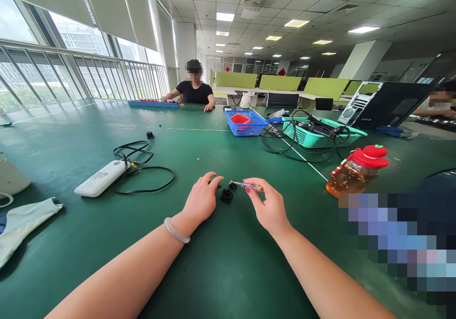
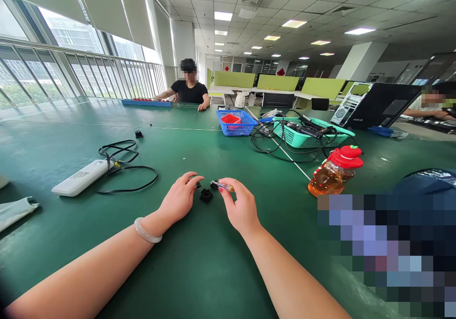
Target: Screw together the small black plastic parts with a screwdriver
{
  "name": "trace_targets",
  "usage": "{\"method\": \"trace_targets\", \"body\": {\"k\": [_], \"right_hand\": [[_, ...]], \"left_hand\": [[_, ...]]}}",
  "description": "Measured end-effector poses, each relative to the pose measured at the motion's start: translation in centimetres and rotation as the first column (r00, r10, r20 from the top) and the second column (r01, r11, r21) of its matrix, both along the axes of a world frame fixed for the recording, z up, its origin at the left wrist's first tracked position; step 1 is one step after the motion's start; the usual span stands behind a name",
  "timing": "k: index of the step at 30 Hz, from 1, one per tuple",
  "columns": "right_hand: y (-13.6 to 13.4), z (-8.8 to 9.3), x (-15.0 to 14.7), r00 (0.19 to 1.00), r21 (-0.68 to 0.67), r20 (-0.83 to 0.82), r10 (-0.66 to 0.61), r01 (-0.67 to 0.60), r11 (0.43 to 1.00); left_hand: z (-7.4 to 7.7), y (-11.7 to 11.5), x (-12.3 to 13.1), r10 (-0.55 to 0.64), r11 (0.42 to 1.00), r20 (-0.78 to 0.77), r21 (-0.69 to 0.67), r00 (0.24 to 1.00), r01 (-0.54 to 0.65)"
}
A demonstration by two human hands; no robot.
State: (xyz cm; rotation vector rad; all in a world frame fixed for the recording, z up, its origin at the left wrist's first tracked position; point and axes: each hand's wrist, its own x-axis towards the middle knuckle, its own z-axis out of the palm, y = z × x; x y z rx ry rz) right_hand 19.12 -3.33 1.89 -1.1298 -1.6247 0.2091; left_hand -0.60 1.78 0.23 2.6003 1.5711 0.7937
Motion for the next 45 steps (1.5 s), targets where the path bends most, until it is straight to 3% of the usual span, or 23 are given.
{"method": "trace_targets", "body": {"k": [8, 15, 22, 25, 32, 39, 45], "right_hand": [[1.1, -0.8, 0.5, 0.998, -0.103, 0.0, -0.057, 0.056, 0.993], [1.2, -1.0, 0.4, 1.0, -0.166, 0.013, -0.025, 0.027, 0.986], [1.4, -1.1, 0.5, 1.0, -0.224, 0.002, -0.003, 0.003, 0.975], [1.3, -1.0, 0.5, 1.0, -0.242, -0.013, -0.001, -0.002, 0.97], [0.9, -0.8, 0.2, 0.999, -0.241, -0.034, 0.036, -0.043, 0.97], [0.3, -0.3, -0.1, 0.989, -0.143, 0.03, 0.148, -0.142, 0.979], [0.1, -0.1, 0.3, 0.999, -0.034, -0.038, 0.031, -0.032, 0.999]], "left_hand": [[-1.1, 0.3, -0.4, 0.006, 0.995, -0.097, -0.097, 0.995, -0.015], [0.2, -0.3, 0.1, 0.008, 0.995, -0.013, -0.103, 1.0, -0.009], [0.0, -0.7, -0.1, -0.294, 0.946, 0.022, -0.134, 0.955, 0.294], [-0.1, -0.7, 0.0, -0.264, 0.953, 0.004, -0.15, 0.964, 0.262], [0.3, -0.5, 0.0, 0.021, 0.981, -0.019, -0.192, 1.0, -0.024], [0.1, -0.7, 0.0, -0.096, 0.974, -0.043, -0.212, 0.994, 0.085], [0.1, -0.5, 0.3, -0.175, 0.965, -0.088, -0.213, 0.981, 0.153]]}}
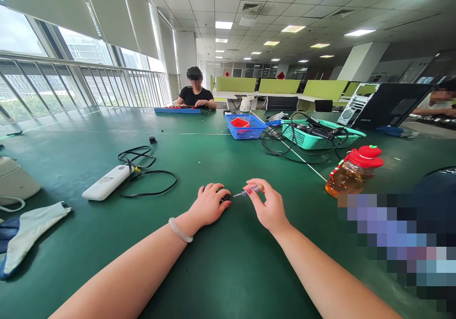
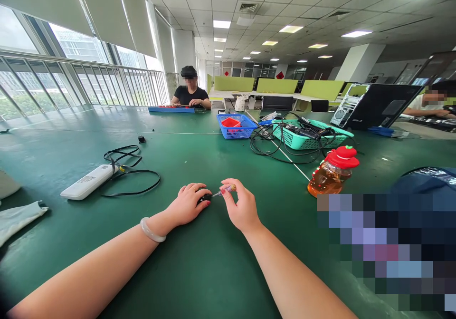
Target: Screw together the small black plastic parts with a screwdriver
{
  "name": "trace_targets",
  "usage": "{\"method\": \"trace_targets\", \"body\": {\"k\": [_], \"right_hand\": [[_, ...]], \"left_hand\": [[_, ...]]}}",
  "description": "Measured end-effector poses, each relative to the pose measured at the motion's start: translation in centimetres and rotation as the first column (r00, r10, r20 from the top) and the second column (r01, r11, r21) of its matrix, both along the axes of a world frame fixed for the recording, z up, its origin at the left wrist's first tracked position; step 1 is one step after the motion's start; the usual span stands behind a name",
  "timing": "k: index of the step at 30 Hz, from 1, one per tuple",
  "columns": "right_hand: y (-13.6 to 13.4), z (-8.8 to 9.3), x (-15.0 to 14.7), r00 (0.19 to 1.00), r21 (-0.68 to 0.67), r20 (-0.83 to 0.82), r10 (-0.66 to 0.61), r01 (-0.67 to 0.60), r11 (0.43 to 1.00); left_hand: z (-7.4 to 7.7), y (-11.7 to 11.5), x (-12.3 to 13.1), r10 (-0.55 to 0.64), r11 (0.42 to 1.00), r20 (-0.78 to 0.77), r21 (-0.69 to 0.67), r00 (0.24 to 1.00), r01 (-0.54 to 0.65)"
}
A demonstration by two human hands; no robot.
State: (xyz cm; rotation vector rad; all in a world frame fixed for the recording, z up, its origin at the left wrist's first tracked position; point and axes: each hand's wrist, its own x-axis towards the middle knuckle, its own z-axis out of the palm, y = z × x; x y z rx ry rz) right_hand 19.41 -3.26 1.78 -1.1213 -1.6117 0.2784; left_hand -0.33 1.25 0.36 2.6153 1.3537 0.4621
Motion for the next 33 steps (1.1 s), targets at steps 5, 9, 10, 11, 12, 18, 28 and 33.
{"method": "trace_targets", "body": {"k": [5, 9, 10, 11, 12, 18, 28, 33], "right_hand": [[-0.2, 0.3, 0.2, 0.999, 0.073, 0.011, -0.053, 0.052, 0.996], [-0.2, 0.3, 0.0, 0.997, 0.079, 0.073, -0.009, 0.003, 0.997], [-0.2, 0.3, 0.0, 0.997, 0.073, 0.08, -0.002, -0.004, 0.997], [-0.1, 0.3, 0.0, 0.997, 0.066, 0.082, 0.004, -0.009, 0.998], [-0.1, 0.3, 0.0, 0.997, 0.057, 0.079, 0.009, -0.013, 0.998], [0.0, 0.6, -0.1, 0.997, -0.002, 0.066, 0.044, -0.044, 0.999], [-0.3, 0.9, -0.7, 0.989, -0.011, 0.139, 0.058, -0.057, 0.998], [-0.3, 0.9, -0.6, 0.99, -0.009, 0.13, 0.061, -0.06, 0.998]], "left_hand": [[0.5, -0.8, 0.3, 0.003, 1.0, -0.011, 0.003, 1.0, -0.003], [0.8, -1.8, 0.1, 0.04, 0.999, 0.002, -0.03, 0.999, -0.039], [0.9, -2.0, -0.1, 0.048, 0.998, 0.001, -0.041, 0.999, -0.048], [1.0, -2.2, -0.5, 0.053, 0.997, -0.004, -0.051, 0.999, -0.053], [1.0, -2.3, -1.0, 0.054, 0.997, -0.01, -0.058, 0.998, -0.054], [1.4, -3.7, -7.8, 0.142, 0.985, -0.026, -0.095, 0.99, -0.144], [2.9, -5.2, -22.8, 0.361, 0.92, -0.089, -0.133, 0.928, -0.37], [5.3, -6.4, -24.1, 0.578, 0.816, 0.053, -0.02, 0.814, -0.578]]}}
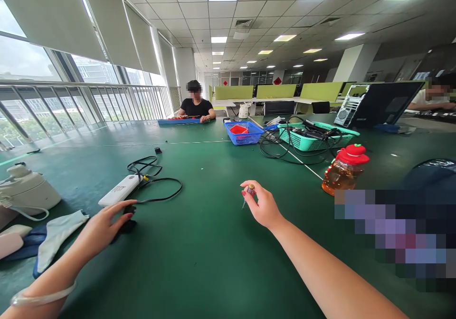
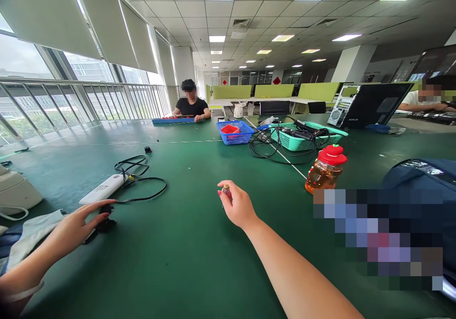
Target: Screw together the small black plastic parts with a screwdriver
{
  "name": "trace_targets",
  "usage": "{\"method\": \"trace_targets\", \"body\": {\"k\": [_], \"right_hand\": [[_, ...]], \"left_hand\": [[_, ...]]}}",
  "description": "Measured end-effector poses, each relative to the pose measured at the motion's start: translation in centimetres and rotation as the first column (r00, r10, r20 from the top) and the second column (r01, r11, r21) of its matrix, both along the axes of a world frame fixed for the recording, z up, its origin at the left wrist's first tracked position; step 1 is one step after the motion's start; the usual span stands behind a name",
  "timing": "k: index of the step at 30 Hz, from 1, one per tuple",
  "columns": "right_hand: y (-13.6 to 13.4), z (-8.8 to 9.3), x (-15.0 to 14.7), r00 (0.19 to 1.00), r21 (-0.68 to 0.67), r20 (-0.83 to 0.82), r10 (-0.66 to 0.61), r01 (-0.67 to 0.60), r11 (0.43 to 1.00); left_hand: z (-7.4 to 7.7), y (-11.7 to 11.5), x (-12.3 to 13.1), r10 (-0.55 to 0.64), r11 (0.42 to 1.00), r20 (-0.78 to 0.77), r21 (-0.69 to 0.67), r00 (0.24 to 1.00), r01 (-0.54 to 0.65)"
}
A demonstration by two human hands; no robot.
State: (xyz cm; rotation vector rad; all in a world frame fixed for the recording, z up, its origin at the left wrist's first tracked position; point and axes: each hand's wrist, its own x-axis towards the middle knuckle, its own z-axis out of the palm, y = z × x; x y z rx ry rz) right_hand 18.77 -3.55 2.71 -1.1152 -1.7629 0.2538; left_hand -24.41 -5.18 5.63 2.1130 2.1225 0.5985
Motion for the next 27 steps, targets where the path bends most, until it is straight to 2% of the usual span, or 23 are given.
{"method": "trace_targets", "body": {"k": [3, 5, 10, 17, 20, 27], "right_hand": [[0.0, 0.0, 0.0, 1.0, -0.004, -0.018, 0.004, -0.004, 1.0], [-0.1, 0.0, -0.1, 1.0, 0.002, -0.021, 0.01, -0.01, 1.0], [-0.3, -0.1, -0.3, 0.999, 0.022, 0.007, 0.033, -0.033, 0.999], [-0.3, -0.2, -0.3, 0.999, 0.016, 0.012, 0.037, -0.037, 0.999], [-0.4, -0.2, -0.3, 0.999, 0.008, 0.015, 0.037, -0.037, 0.999], [-0.3, -0.3, -0.2, 0.999, 0.023, 0.015, 0.034, -0.035, 0.999]], "left_hand": [[0.4, -0.6, -0.5, 0.133, 0.985, 0.13, 0.094, 0.983, -0.145], [0.0, -0.8, -1.1, 0.136, 0.98, 0.207, 0.113, 0.969, -0.162], [-0.9, -1.0, -2.1, 0.075, 0.986, 0.292, 0.121, 0.954, -0.115], [-0.9, -1.3, -2.3, -0.017, 0.998, 0.371, 0.058, 0.928, -0.005], [-1.2, -1.3, -2.6, -0.001, 0.999, 0.363, 0.03, 0.932, -0.01], [-1.8, -1.0, -2.9, -0.034, 0.999, 0.177, 0.006, 0.984, 0.034]]}}
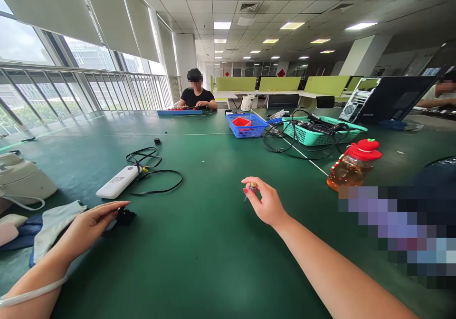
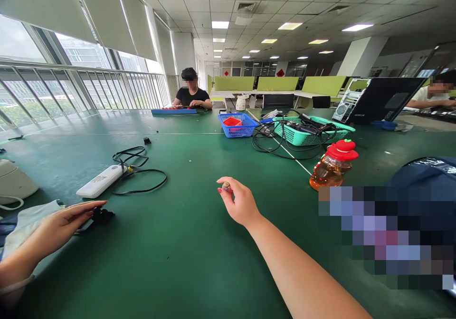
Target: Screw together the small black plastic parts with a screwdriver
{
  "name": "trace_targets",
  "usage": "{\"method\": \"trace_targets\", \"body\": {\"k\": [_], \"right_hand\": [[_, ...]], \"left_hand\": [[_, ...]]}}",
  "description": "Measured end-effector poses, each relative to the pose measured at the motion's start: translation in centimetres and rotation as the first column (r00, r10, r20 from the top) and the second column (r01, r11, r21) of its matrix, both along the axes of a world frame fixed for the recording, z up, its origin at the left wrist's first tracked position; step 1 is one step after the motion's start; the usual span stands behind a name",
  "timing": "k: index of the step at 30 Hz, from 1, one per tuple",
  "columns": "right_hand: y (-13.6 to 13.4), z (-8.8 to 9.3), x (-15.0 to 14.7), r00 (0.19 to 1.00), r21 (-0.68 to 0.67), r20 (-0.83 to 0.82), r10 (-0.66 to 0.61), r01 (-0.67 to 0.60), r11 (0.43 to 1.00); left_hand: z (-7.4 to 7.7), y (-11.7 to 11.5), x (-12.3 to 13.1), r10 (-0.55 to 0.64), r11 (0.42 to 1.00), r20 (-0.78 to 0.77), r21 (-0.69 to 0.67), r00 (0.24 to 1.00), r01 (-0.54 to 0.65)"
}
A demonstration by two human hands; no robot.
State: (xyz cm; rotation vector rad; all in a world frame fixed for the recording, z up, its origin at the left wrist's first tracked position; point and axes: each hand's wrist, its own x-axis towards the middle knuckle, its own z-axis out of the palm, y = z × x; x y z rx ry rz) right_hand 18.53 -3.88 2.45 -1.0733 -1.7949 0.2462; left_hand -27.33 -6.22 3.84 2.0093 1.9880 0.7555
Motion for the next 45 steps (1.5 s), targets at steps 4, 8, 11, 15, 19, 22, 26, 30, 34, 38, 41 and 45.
{"method": "trace_targets", "body": {"k": [4, 8, 11, 15, 19, 22, 26, 30, 34, 38, 41, 45], "right_hand": [[0.0, 0.0, 0.0, 1.0, 0.004, 0.005, 0.01, -0.01, 1.0], [0.0, -0.1, 0.0, 1.0, 0.023, -0.001, 0.031, -0.031, 0.999], [0.0, -0.1, 0.0, 0.999, 0.033, -0.011, 0.046, -0.046, 0.998], [0.1, -0.2, 0.0, 0.999, 0.038, -0.011, 0.05, -0.049, 0.998], [0.1, -0.2, 0.0, 0.999, 0.039, -0.006, 0.046, -0.045, 0.998], [0.1, -0.3, 0.0, 0.999, 0.046, 0.002, 0.046, -0.046, 0.998], [0.1, -0.3, 0.0, 0.999, 0.047, 0.005, 0.05, -0.051, 0.998], [0.1, -0.4, 0.1, 0.999, 0.043, -0.001, 0.05, -0.05, 0.998], [0.1, -0.3, 0.0, 0.999, 0.048, -0.007, 0.051, -0.051, 0.998], [0.0, -0.2, 0.0, 0.999, 0.049, -0.002, 0.051, -0.051, 0.998], [0.0, -0.2, 0.0, 0.999, 0.049, -0.002, 0.05, -0.05, 0.998], [0.1, -0.3, 0.0, 0.999, 0.044, 0.002, 0.038, -0.038, 0.998]], "left_hand": [[-0.6, 0.5, -0.5, -0.08, 0.997, -0.038, 0.009, 0.996, 0.08], [-1.1, 1.1, -1.3, -0.12, 0.991, -0.092, 0.039, 0.988, 0.124], [-1.2, 1.4, -1.3, -0.142, 0.988, -0.113, 0.05, 0.983, 0.148], [-1.3, 1.5, -0.8, -0.179, 0.982, -0.113, 0.041, 0.977, 0.185], [-1.4, 1.4, -0.6, -0.192, 0.98, -0.135, 0.031, 0.972, 0.198], [-1.5, 1.3, -0.6, -0.183, 0.982, -0.161, 0.02, 0.97, 0.189], [-1.5, 1.3, -0.6, -0.139, 0.99, -0.185, 0.004, 0.973, 0.142], [-1.0, 1.3, -1.0, -0.102, 0.994, -0.245, 0.002, 0.964, 0.106], [-1.2, 1.3, -2.3, -0.033, 0.998, -0.315, -0.063, 0.948, 0.014], [-1.8, 1.5, -3.5, 0.014, 0.995, -0.295, -0.094, 0.955, -0.043], [-1.7, 1.6, -3.6, 0.086, 0.989, -0.262, -0.094, 0.961, -0.114], [-0.8, 1.2, -2.3, 0.254, 0.967, -0.077, 0.015, 0.964, -0.254]]}}
